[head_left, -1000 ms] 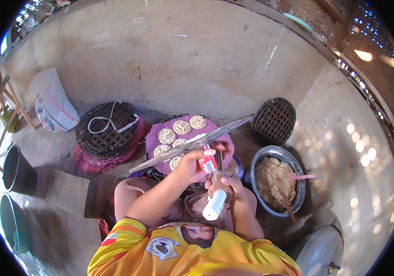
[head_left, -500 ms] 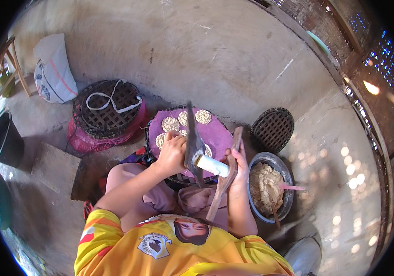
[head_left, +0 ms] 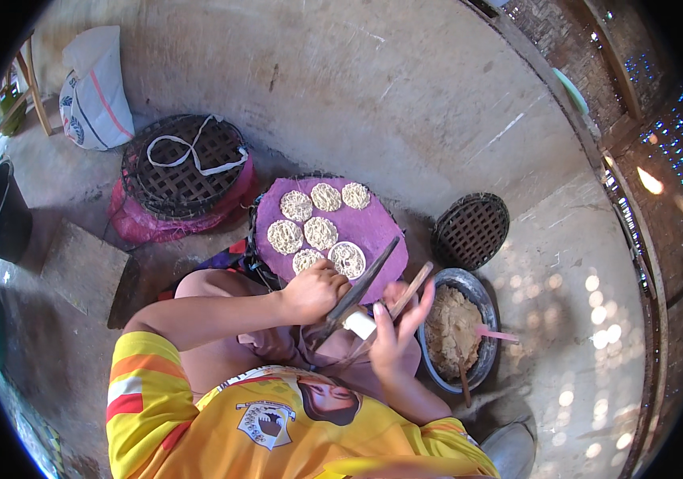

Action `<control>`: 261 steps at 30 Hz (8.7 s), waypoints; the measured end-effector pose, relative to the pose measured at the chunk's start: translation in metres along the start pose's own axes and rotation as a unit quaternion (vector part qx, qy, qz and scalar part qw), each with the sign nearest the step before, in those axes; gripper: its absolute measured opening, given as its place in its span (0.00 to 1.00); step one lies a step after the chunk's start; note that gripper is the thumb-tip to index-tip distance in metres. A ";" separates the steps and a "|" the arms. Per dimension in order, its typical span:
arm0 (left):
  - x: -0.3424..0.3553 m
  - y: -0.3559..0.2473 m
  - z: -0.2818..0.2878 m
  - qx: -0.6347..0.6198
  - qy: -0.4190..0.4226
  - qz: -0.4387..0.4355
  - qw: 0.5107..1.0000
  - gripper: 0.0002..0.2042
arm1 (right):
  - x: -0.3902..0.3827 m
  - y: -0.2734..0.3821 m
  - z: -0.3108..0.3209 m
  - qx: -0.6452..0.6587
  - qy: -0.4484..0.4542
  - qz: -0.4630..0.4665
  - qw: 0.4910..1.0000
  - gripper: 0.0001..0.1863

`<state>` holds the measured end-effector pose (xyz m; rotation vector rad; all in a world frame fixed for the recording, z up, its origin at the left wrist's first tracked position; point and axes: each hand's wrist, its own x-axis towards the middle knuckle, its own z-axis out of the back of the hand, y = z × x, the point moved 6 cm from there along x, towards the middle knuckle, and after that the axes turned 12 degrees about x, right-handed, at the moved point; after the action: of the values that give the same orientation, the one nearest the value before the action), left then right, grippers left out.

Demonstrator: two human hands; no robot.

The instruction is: The person scoops dough from a metal bowl and uses a manual press to extrude it into small cups arranged on a purple mat. They repeat this process to fill multiple cups, then place a woven lid over the tray.

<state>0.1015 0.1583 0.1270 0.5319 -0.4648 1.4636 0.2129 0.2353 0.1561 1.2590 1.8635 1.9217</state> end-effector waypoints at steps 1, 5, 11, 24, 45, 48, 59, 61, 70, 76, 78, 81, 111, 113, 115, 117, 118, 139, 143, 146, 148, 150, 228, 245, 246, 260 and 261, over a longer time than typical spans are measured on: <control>0.006 0.001 -0.003 -0.006 0.012 0.003 1.000 0.14 | 0.014 0.000 0.004 0.033 0.014 -0.085 0.996 0.47; 0.035 -0.015 -0.025 -0.098 0.128 -0.072 0.984 0.18 | 0.057 0.021 0.011 0.288 0.136 -0.232 0.919 0.54; 0.027 -0.029 -0.041 -0.420 -0.182 0.397 0.796 0.29 | 0.099 0.063 0.052 0.293 0.165 -0.111 0.935 0.43; 0.041 -0.125 -0.096 -0.980 0.190 0.033 -0.054 0.54 | 0.162 -0.093 0.071 0.321 0.133 -0.400 0.848 0.28; 0.037 -0.116 -0.133 -0.976 0.139 0.132 -0.104 0.48 | 0.175 -0.161 0.075 0.091 -0.008 -0.472 0.877 0.42; 0.040 -0.116 -0.122 -0.982 0.130 0.080 -0.110 0.46 | 0.177 -0.140 0.070 0.144 0.019 -0.450 0.881 0.44; 0.055 -0.076 -0.106 -0.988 0.060 -0.062 -0.128 0.27 | 0.088 -0.193 0.062 0.274 0.144 -0.416 0.855 0.44; 0.054 -0.066 -0.109 -0.988 0.060 -0.050 -0.130 0.24 | 0.086 -0.205 0.063 0.286 0.145 -0.401 0.858 0.43; 0.061 -0.092 -0.090 -0.982 0.123 -0.105 -0.093 0.41 | 0.113 -0.197 0.063 -0.089 0.251 -0.127 0.956 0.46; 0.058 -0.120 -0.082 -0.972 0.198 -0.112 -0.061 0.44 | 0.088 -0.180 0.045 -0.420 0.403 -0.004 0.813 0.68; 0.057 -0.125 -0.078 -0.969 0.217 -0.104 -0.060 0.44 | 0.088 -0.183 0.044 -0.417 0.374 -0.001 0.828 0.67; 0.053 -0.132 -0.078 -0.966 0.249 -0.058 -0.023 0.44 | 0.103 -0.187 0.057 -0.190 0.298 -0.101 0.930 0.68; -0.081 -0.101 -0.146 -0.801 0.203 0.506 0.248 0.28 | 0.028 0.061 0.176 0.122 -0.041 0.025 0.991 0.42; -0.109 -0.082 -0.142 -0.778 0.080 0.586 0.210 0.24 | 0.018 0.081 0.186 0.040 -0.053 0.099 0.993 0.40; -0.126 -0.071 -0.141 -0.766 0.027 0.595 0.241 0.20 | 0.012 0.086 0.194 0.021 -0.100 0.118 0.988 0.37; -0.138 -0.062 -0.143 -0.743 -0.038 0.611 0.270 0.15 | 0.009 0.083 0.196 0.005 -0.137 0.125 0.983 0.37; -0.145 -0.054 -0.142 -0.729 -0.092 0.616 0.284 0.13 | 0.009 0.079 0.193 -0.010 -0.130 0.114 0.985 0.37; -0.150 0.261 -0.109 -0.455 0.021 0.613 0.645 0.19 | 0.023 0.062 0.135 0.014 -0.008 0.004 1.000 0.39; -0.123 0.294 -0.086 -0.113 -0.083 0.646 0.751 0.22 | 0.038 0.057 0.095 0.090 0.077 -0.053 0.991 0.35; -0.086 0.235 -0.036 -0.122 -0.339 0.579 0.731 0.23 | 0.062 0.056 0.070 0.212 0.138 -0.084 0.964 0.34; -0.059 0.147 -0.015 -0.157 -0.399 0.502 0.751 0.18 | 0.082 0.058 0.055 0.285 0.175 -0.089 0.938 0.34; -0.033 0.063 -0.023 -0.491 -0.253 0.369 0.747 0.20 | 0.108 0.057 0.034 0.350 0.220 -0.092 0.906 0.34; -0.032 -0.024 -0.028 -0.988 -0.122 -0.075 -0.061 0.14 | 0.053 -0.220 -0.074 0.388 0.246 -0.566 0.684 0.30; -0.177 0.148 -0.026 -0.901 -0.363 0.109 0.209 0.11 | 0.014 -0.146 -0.089 -0.471 0.419 0.067 0.774 0.40; -0.179 0.148 -0.027 -0.905 -0.374 0.086 0.184 0.10 | 0.015 -0.146 -0.083 -0.473 0.384 0.069 0.790 0.41; -0.174 0.144 -0.030 -0.899 -0.349 0.136 0.227 0.15 | 0.014 -0.156 -0.062 -0.505 0.328 0.030 0.798 0.40; -0.174 0.144 -0.030 -0.897 -0.351 0.143 0.229 0.18 | 0.010 -0.156 -0.064 -0.502 0.365 0.042 0.783 0.39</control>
<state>-0.0536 0.0414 0.0067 -1.0101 -2.5366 -0.0611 0.0996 0.2252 0.0314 0.2348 0.5608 3.0245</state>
